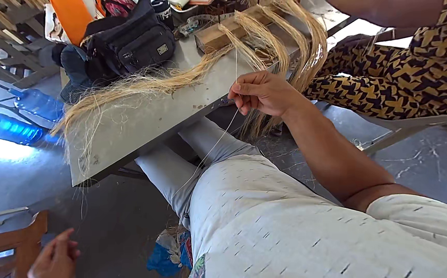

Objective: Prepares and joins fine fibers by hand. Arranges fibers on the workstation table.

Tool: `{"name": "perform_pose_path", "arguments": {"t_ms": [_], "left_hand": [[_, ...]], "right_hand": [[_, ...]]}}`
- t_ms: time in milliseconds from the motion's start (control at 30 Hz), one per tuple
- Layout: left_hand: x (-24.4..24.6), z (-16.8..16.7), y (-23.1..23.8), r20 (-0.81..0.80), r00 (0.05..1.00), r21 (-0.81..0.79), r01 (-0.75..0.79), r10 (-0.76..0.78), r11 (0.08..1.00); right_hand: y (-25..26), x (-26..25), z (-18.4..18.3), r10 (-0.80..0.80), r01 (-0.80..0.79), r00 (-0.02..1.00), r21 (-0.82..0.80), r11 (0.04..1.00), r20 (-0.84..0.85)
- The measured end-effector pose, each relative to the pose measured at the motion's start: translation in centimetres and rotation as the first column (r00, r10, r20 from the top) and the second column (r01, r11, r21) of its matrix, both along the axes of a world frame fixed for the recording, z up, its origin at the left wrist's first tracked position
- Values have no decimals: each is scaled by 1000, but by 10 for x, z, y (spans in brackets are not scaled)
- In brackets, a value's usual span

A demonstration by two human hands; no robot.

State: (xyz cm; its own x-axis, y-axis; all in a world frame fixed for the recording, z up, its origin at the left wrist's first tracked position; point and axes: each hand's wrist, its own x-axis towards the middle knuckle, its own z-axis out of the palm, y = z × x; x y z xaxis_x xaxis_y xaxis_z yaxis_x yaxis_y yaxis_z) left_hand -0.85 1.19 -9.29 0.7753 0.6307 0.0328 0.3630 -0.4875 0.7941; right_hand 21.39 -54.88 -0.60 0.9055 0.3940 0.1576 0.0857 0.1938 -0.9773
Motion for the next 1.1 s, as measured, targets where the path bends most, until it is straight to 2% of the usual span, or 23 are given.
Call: {"name": "perform_pose_path", "arguments": {"t_ms": [67, 133, 200, 267, 333, 367, 433, 567, 700, 800, 867, 1100], "left_hand": [[19, 34, -30, 282, 945, -25, 179, -164, 984], [40, 55, -68, 423, 818, 8, 426, -390, 904], [66, 63, -115, 406, 710, 45, 613, -575, 789], [97, 56, -163, 334, 604, 63, 752, -724, 656], [122, 45, -206, 243, 514, 52, 840, -822, 541], [131, 42, -223, 209, 494, 39, 858, -844, 512], [140, 35, -249, 229, 497, 6, 859, -837, 512], [138, 23, -278, 346, 578, -23, 793, -739, 609], [136, 16, -286, 381, 636, -58, 741, -671, 669], [135, 15, -277, 411, 635, -125, 750, -654, 650], [134, 14, -267, 441, 621, -161, 765, -648, 624], [131, 7, -239, 494, 602, -250, 789, -627, 561]], "right_hand": [[10, -2, -2, 29, -27, 999, -72, 997, 25], [24, -3, -7, 78, -71, 996, -133, 989, 53], [39, -6, -13, 140, -120, 986, -210, 970, 86], [53, -8, -20, 201, -164, 973, -280, 946, 112], [65, -11, -25, 249, -193, 961, -354, 915, 119], [70, -13, -27, 266, -203, 957, -389, 899, 115], [76, -17, -29, 291, -218, 951, -450, 866, 100], [82, -24, -35, 301, -193, 947, -554, 810, 110], [83, -28, -40, 348, -180, 924, -622, 762, 159], [81, -28, -41, 363, -211, 922, -612, 762, 133], [80, -27, -42, 351, -263, 935, -562, 784, 52], [71, -26, -54, 388, -417, 906, -205, 885, -170]]}}
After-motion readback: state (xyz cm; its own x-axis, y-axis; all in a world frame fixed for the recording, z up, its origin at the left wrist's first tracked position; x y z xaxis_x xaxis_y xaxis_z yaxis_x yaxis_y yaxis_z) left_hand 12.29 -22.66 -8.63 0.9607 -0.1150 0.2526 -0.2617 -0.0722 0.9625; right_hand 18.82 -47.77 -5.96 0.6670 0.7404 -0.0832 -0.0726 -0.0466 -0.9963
